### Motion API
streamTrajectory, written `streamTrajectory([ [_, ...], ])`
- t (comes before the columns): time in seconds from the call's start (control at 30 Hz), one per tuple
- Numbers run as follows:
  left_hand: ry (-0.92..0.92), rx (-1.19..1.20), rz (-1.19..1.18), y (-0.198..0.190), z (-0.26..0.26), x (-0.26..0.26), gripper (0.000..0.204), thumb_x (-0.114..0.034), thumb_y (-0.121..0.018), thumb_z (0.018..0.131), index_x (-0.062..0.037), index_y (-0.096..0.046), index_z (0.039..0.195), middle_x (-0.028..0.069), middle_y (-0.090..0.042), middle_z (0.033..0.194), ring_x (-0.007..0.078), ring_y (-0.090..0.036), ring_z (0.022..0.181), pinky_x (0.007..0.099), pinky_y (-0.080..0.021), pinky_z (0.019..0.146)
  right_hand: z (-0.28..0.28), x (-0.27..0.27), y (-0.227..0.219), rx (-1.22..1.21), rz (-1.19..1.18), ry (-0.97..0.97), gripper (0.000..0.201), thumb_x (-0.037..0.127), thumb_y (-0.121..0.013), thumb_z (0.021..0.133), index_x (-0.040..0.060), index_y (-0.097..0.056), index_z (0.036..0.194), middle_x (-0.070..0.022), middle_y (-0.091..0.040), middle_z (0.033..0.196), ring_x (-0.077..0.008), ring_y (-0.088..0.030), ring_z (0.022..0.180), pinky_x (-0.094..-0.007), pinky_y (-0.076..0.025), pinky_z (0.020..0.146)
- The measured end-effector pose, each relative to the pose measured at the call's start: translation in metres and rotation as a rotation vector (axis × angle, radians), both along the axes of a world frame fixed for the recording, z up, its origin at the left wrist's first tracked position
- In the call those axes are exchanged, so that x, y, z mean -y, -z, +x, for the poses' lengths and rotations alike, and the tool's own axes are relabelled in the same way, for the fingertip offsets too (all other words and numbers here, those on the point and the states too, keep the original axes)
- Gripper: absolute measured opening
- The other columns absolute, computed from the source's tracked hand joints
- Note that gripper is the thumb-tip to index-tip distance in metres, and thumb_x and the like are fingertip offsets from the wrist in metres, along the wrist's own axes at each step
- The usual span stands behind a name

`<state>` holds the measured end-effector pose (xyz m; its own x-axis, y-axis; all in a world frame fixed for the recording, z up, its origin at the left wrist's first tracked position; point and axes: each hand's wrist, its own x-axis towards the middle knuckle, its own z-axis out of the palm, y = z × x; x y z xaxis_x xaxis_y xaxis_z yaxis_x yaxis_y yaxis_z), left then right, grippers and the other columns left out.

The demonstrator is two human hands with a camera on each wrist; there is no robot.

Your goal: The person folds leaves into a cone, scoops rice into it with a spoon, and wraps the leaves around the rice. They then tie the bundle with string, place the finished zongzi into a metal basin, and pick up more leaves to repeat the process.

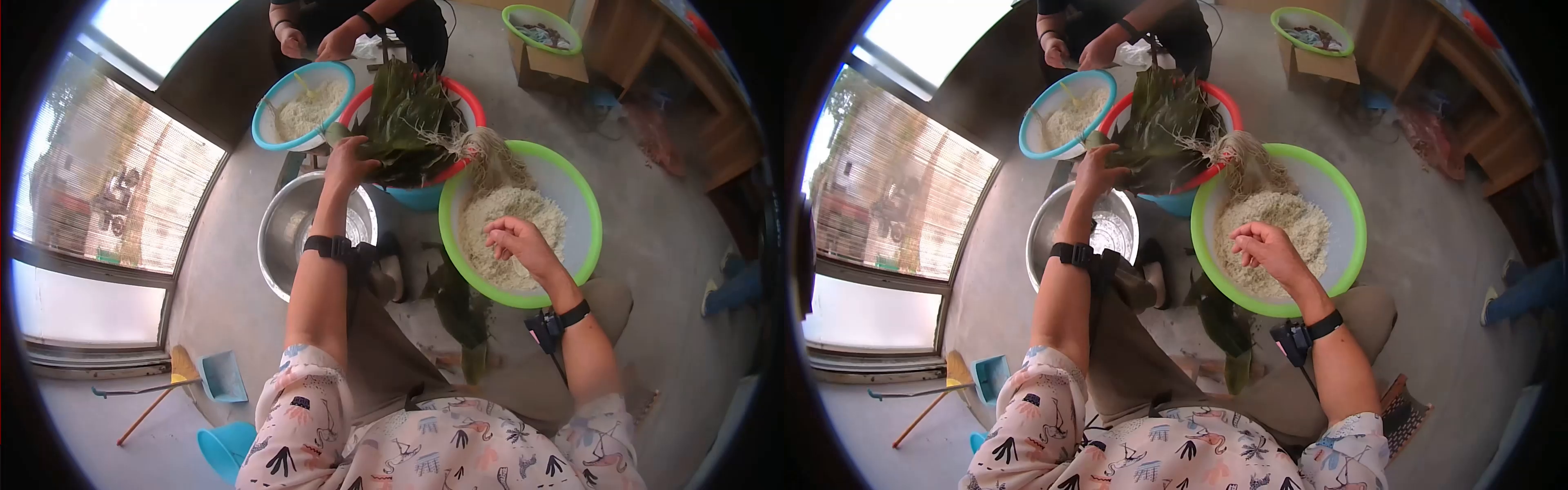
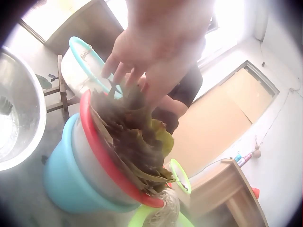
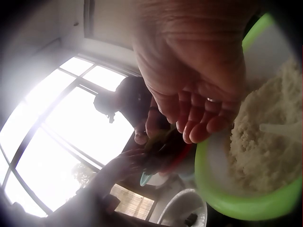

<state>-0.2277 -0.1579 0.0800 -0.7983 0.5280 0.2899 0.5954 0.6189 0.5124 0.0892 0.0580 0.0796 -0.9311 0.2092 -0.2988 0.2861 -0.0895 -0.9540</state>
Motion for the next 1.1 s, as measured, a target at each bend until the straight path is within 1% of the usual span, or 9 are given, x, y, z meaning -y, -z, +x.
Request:
streamTrajectory([
  [0.27, -0.114, 0.185, -0.07, 0.004, -0.009, -0.009, 0.034, -0.026, -0.066, 0.078, -0.0156, -0.07, 0.11, 0.0137, -0.063, 0.117, 0.0341, -0.059, 0.108, 0.0419, -0.046, 0.094, -0.002, 0.004, -0.001, 0.012, 0.007, -0.013, 0.021, 0.016, -0.055, 0.093, 0.0016, -0.062, 0.107, -0.0019, -0.065, 0.088, -0.0052, -0.057, 0.066, -0.0209, -0.045, 0.061],
  [0.47, -0.078, -0.107, -0.122, 0.013, -0.004, -0.012, 0.027, -0.021, -0.061, 0.077, -0.0178, -0.073, 0.102, 0.0125, -0.068, 0.101, 0.0329, -0.063, 0.101, 0.0422, -0.048, 0.087, 0.001, 0.005, -0.005, 0.023, 0.031, -0.011, 0.022, 0.015, -0.054, 0.092, 0.0018, -0.062, 0.108, -0.0023, -0.065, 0.089, -0.0057, -0.057, 0.067, -0.0218, -0.046, 0.061],
  [0.67, -0.198, -0.017, -0.164, -0.004, 0.0, -0.02, 0.024, -0.027, -0.056, 0.081, -0.0174, -0.074, 0.094, 0.0106, -0.07, 0.095, 0.0317, -0.064, 0.096, 0.0483, -0.038, 0.095, 0.005, 0.004, -0.002, 0.035, 0.039, -0.017, 0.023, 0.015, -0.054, 0.093, 0.001, -0.061, 0.109, -0.0031, -0.065, 0.091, -0.0059, -0.057, 0.069, -0.0219, -0.045, 0.063],
  [0.73, -0.272, -0.051, -0.046, -0.011, 0.002, -0.021, 0.025, -0.029, -0.055, 0.082, -0.0169, -0.073, 0.093, 0.0123, -0.07, 0.093, 0.0316, -0.063, 0.096, 0.0509, -0.031, 0.1, 0.005, 0.004, -0.002, 0.041, 0.044, -0.024, 0.024, 0.016, -0.054, 0.093, 0.0003, -0.061, 0.11, -0.0038, -0.064, 0.092, -0.0058, -0.058, 0.07, -0.0212, -0.045, 0.063],
  [0.77, -0.265, -0.087, -0.005, -0.014, 0.004, -0.019, 0.025, -0.03, -0.055, 0.083, -0.0152, -0.073, 0.094, 0.0155, -0.069, 0.09, 0.0343, -0.064, 0.092, 0.0495, -0.039, 0.094, 0.005, 0.004, -0.002, 0.039, 0.051, -0.027, 0.024, 0.016, -0.054, 0.093, 0.0004, -0.061, 0.11, -0.0039, -0.064, 0.092, -0.0059, -0.058, 0.07, -0.0215, -0.045, 0.063],
  [0.8, -0.261, -0.086, -0.005, -0.019, 0.009, -0.018, 0.025, -0.03, -0.055, 0.083, -0.0152, -0.073, 0.094, 0.0155, -0.069, 0.09, 0.0343, -0.064, 0.092, 0.0495, -0.039, 0.094, 0.006, 0.004, -0.002, 0.037, 0.059, -0.029, 0.024, 0.016, -0.054, 0.093, 0.0004, -0.061, 0.11, -0.0039, -0.064, 0.092, -0.006, -0.058, 0.07, -0.0217, -0.045, 0.063],
  [0.9, -0.182, -0.154, 0.174, -0.04, 0.033, -0.017, 0.025, -0.029, -0.056, 0.085, -0.0116, -0.071, 0.097, 0.0183, -0.067, 0.082, 0.0396, -0.064, 0.081, 0.0457, -0.05, 0.075, 0.005, 0.004, 0.002, 0.025, 0.051, -0.012, 0.021, 0.017, -0.054, 0.094, 0.0018, -0.062, 0.107, -0.0026, -0.064, 0.088, -0.0064, -0.056, 0.067, -0.0224, -0.045, 0.061],
  [1.03, -0.072, -0.239, 0.097, -0.087, 0.102, -0.022, 0.017, -0.021, -0.058, 0.087, -0.0099, -0.069, 0.094, 0.0137, -0.067, 0.082, 0.035, -0.064, 0.08, 0.0437, -0.05, 0.07, 0.003, 0.005, 0.007, 0.014, 0.022, 0.019, 0.023, 0.02, -0.053, 0.095, 0.0019, -0.062, 0.105, -0.0029, -0.064, 0.088, -0.0065, -0.056, 0.066, -0.0224, -0.046, 0.061],
  [1.1, 0.034, -0.283, 0.093, -0.096, 0.133, -0.026, 0.016, -0.019, -0.059, 0.086, -0.0093, -0.068, 0.094, 0.0135, -0.067, 0.084, 0.0342, -0.065, 0.08, 0.0423, -0.05, 0.07, 0.0, 0.003, 0.009, -0.013, -0.102, -0.002, 0.036, 0.032, -0.05, 0.099, 0.0015, -0.058, 0.116, -0.0045, -0.065, 0.095, -0.0074, -0.059, 0.074, -0.0217, -0.047, 0.065],
])
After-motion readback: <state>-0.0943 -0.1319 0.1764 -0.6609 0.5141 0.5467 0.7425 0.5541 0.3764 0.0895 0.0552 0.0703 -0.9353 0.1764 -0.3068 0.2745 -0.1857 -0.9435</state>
